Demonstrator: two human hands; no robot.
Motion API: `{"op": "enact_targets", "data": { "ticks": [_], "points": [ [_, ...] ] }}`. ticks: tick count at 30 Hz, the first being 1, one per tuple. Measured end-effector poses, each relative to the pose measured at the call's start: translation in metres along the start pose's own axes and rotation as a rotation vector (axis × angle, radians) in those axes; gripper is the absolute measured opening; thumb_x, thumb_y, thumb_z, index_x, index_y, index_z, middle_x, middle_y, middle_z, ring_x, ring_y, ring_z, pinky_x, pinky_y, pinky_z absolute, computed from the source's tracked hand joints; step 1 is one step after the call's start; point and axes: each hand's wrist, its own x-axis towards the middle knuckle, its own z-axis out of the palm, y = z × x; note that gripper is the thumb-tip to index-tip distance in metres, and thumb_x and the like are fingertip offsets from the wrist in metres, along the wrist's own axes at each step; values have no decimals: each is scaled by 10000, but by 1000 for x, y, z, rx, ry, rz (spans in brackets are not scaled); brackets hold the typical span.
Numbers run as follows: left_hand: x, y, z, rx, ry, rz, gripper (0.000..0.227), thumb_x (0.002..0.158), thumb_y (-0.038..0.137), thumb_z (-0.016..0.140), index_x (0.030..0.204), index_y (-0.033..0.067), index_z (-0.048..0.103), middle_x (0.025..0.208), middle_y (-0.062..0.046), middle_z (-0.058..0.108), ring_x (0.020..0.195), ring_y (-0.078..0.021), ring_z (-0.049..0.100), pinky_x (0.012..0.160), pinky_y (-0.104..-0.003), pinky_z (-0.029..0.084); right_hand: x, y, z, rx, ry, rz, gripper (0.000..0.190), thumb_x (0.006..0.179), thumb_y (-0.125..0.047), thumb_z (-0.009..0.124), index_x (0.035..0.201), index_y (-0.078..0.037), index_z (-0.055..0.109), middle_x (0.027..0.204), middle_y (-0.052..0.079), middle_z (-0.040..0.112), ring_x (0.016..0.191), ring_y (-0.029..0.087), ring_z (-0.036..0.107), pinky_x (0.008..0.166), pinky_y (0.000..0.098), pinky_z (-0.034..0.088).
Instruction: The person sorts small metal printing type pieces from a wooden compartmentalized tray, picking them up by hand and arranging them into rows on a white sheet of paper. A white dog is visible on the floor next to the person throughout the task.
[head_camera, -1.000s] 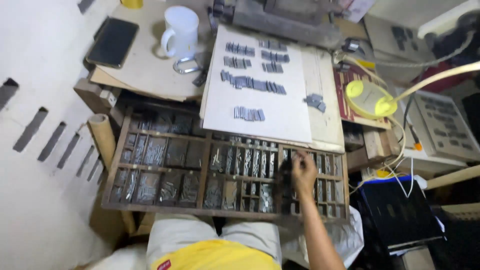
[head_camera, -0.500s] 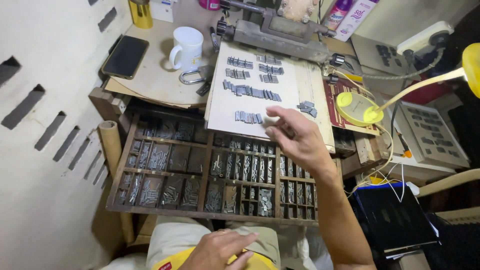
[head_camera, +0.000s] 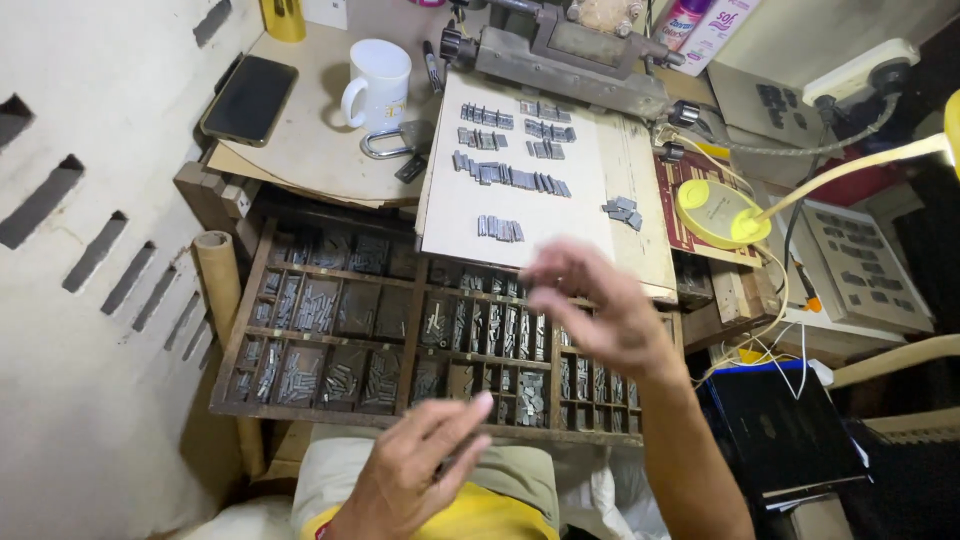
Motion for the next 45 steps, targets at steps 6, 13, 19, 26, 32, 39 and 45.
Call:
{"op": "enact_targets", "data": {
  "ticks": [6,13,19,26,32,39,45],
  "points": [
    [51,19,-26,130,109,100,385,938,127,809,1294,174,670,1141,-38,582,940,-231,676,788,-345,625,-57,-8,52,733,-163,275,461,1024,12,644,1441,7,447,1225,160,690,1087,205,705,965,321,623],
    [42,21,-25,118,51,76,233,943,114,763,1164,113,690,1085,-60,613,890,-243,648,728,-348,575,-53,-10,51,865,-223,372,426,1055,-57,621,1450,-6,468,1260,143,699,1131,214,695,1009,345,601],
    [29,17,-26,-139,59,-53,179,933,90,726,1102,38,710,1056,-97,719,936,-227,706,829,-334,600,-14,13,7,-590,244,-92,443,1006,-225,698,1356,-2,543,1171,166,710,1081,259,699,996,400,563],
    [1,3,-13,-119,163,-313,204,885,159,763,1082,107,761,990,-62,806,865,-151,782,791,-258,658,8,28,4,-709,-27,145,808,1024,-543,515,1615,-62,248,1421,202,619,1261,341,585,1122,545,390],
    [4,4,-14,-154,242,-458,164,909,154,738,1059,96,776,944,-31,799,822,-133,755,754,-261,589,-5,37,5,-881,-19,-22,713,1050,-384,605,1596,-43,298,1442,239,614,1246,350,613,1081,495,458],
    [9,11,-16,-263,281,-403,169,945,114,727,1100,55,758,1033,-85,783,908,-178,751,845,-288,588,-17,31,11,-849,170,-249,229,952,82,797,1176,85,754,1144,226,764,1066,370,736,1004,460,572],
    [1,8,-4,-295,322,-339,118,993,142,708,1092,88,744,1103,-80,748,1005,-197,730,991,-309,563,-71,9,60,-280,309,125,132,1031,117,730,1145,51,718,1060,136,723,932,132,646,927,245,528]
  ]
}}
